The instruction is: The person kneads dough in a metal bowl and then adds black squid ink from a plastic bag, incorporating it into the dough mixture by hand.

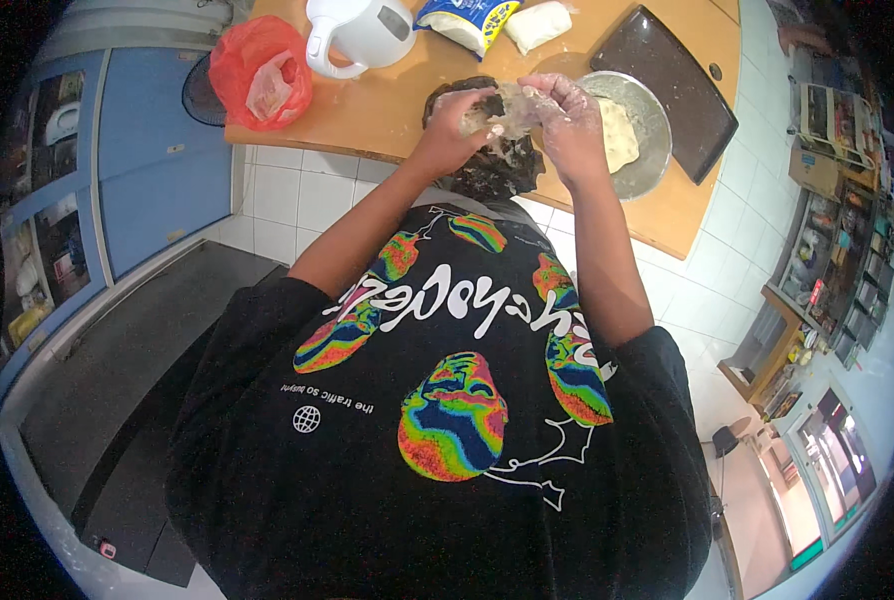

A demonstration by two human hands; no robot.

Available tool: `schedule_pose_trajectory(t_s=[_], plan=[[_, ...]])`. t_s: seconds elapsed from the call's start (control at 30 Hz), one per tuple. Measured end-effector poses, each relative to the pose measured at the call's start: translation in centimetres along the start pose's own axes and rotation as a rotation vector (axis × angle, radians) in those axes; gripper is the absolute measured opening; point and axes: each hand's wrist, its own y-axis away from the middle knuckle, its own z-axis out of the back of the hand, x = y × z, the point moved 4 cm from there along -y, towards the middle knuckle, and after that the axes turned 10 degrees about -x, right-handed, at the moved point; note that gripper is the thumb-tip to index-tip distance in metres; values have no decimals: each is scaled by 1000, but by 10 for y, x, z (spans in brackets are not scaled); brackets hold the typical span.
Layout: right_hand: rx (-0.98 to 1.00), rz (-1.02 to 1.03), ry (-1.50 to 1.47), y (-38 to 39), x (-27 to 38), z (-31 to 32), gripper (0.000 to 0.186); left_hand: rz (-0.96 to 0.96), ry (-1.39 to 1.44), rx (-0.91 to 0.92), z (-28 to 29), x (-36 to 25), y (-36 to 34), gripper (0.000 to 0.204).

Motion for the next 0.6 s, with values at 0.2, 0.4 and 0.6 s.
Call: schedule_pose_trajectory(t_s=[0.2,0.4,0.6], plan=[[64,-23,-75,-5,7,-7,16,52,78,230,-2,3,-3,40],[45,33,-97,-6,27,-26,16,53,101,95,28,9,-11,33],[114,49,31,-6,45,-64,18,195,101,-81,84,21,-16,39]])
